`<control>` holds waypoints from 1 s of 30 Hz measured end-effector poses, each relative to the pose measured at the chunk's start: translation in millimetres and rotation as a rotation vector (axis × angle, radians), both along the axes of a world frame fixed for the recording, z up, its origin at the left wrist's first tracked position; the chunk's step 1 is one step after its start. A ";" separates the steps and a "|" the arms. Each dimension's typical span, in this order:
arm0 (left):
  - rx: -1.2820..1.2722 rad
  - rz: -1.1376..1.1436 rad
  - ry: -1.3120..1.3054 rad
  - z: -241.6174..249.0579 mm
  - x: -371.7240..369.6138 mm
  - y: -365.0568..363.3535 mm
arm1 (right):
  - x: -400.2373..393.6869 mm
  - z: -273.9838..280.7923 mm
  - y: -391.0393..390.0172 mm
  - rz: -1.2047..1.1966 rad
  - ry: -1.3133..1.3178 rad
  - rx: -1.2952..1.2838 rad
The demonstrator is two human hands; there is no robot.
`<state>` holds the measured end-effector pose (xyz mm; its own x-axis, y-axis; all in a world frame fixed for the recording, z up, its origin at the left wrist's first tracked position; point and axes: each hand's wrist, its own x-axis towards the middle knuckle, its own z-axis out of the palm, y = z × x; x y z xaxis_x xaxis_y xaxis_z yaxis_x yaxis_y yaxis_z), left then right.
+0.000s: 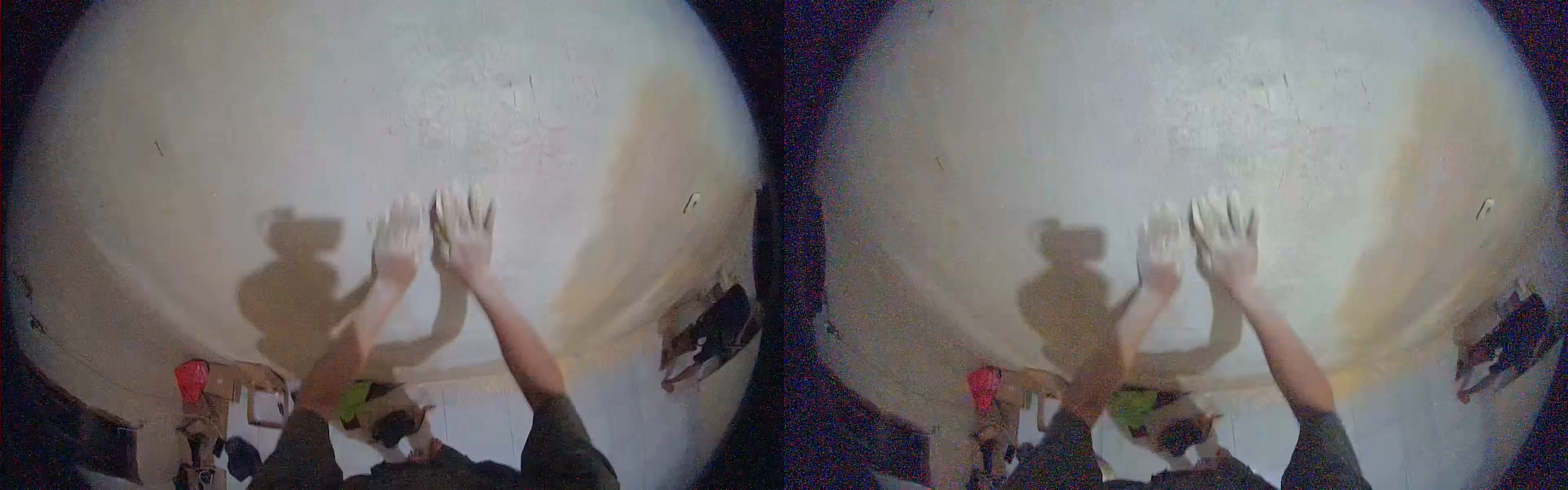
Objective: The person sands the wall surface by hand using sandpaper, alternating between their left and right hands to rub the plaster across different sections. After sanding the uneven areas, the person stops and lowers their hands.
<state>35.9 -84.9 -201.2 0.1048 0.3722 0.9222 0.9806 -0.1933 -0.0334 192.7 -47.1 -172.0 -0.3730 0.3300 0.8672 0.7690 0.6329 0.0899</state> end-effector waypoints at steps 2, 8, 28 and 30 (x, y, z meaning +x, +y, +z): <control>0.157 0.029 -0.081 99.5 11.4 4.9 | -11.8 106.7 -3.7 0.059 0.173 0.114; 0.246 -0.083 -0.036 181.6 2.5 12.3 | -17.7 181.2 9.4 0.090 0.226 0.283; 0.269 0.128 0.100 173.9 -8.0 4.6 | -19.5 189.3 5.3 0.090 0.180 0.309; 0.219 0.085 0.085 95.1 -9.6 4.9 | -15.4 99.0 4.5 0.028 0.083 0.231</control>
<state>26.4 -80.0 -106.1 0.1624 0.1755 0.9710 0.9849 -0.0892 -0.1486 177.3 -42.5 -73.0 -0.3040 0.1101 0.9463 0.7620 0.6243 0.1721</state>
